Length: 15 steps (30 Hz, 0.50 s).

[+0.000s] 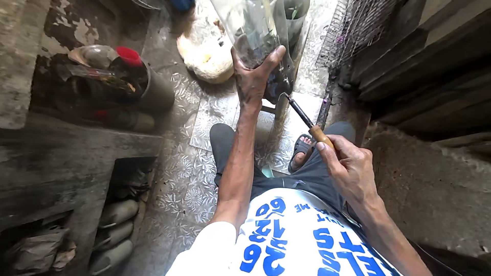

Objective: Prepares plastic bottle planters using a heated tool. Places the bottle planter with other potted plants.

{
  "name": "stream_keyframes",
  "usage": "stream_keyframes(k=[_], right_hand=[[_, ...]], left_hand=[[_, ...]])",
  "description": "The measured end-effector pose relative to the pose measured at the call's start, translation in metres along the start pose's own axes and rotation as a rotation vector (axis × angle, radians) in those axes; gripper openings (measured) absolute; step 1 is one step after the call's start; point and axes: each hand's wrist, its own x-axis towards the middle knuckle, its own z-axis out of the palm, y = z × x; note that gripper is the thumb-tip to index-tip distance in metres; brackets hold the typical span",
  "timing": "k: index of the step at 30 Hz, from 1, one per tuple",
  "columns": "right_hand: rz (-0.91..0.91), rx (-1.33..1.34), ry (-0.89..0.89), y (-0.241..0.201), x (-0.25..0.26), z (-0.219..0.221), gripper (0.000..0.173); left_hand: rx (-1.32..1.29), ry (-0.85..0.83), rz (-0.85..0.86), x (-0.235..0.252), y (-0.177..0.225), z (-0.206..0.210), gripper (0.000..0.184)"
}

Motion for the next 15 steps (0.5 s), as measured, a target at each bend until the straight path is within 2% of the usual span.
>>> stream_keyframes(k=[15], right_hand=[[0.037, -0.012, -0.020, 0.0068, 0.0053, 0.0066, 0.031]], left_hand=[[-0.054, 0.013, 0.042, -0.0052, -0.0086, 0.0010, 0.097]])
